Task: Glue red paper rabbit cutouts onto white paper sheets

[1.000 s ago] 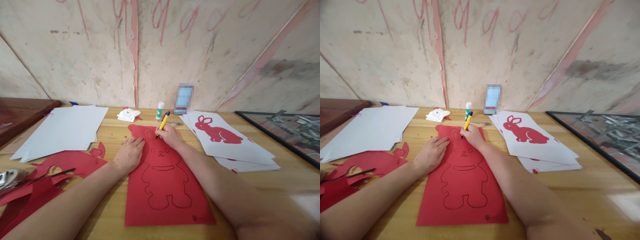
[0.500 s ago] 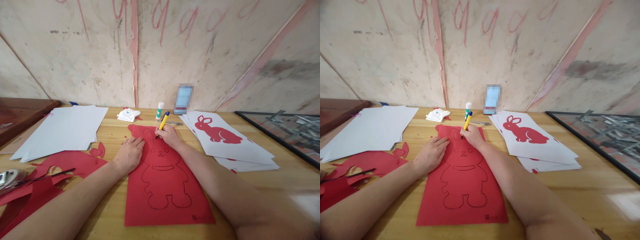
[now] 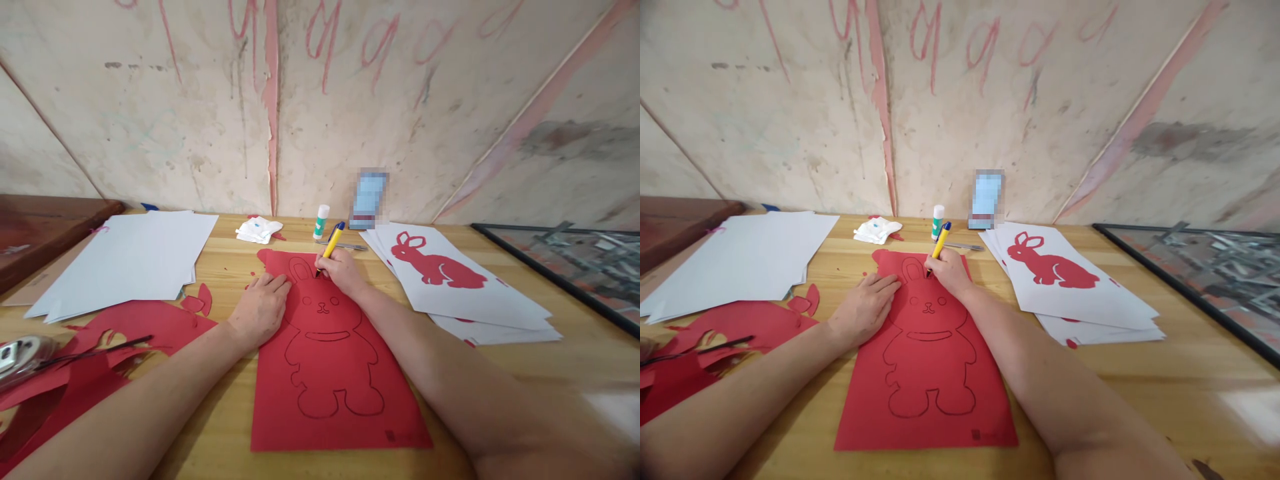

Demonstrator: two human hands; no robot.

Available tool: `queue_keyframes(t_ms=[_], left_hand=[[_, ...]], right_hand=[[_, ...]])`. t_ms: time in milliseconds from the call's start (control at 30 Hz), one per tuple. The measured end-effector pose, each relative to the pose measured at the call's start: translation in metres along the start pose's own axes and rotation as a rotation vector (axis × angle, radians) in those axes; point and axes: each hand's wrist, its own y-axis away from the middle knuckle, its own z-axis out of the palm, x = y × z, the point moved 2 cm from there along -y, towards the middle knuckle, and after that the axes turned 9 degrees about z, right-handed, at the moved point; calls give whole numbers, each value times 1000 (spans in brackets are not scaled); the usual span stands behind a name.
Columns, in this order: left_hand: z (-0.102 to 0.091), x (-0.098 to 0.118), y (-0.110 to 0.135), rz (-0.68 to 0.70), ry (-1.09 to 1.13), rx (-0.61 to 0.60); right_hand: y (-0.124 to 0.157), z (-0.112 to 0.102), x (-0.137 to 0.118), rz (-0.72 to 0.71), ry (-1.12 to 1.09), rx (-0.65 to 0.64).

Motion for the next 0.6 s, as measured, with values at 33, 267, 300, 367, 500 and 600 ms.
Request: queue_keyframes(t_ms=[33, 267, 300, 367, 500, 600], left_hand=[[0, 0, 0, 1, -1, 2], [1, 0, 0, 4, -11, 15], [1, 0, 1, 3, -8, 17], [1, 0, 1, 1, 1, 21], [1, 0, 1, 2, 9, 30], [1, 0, 1, 6, 3, 23]], right_hand=[[0, -1, 0, 6, 8, 7], [3, -7, -2, 10, 77, 39], [3, -7, -2, 7, 74, 39], [2, -6, 0, 3, 67, 43], [2, -5, 1, -7, 67, 49], [3, -5, 0, -15, 57, 41]])
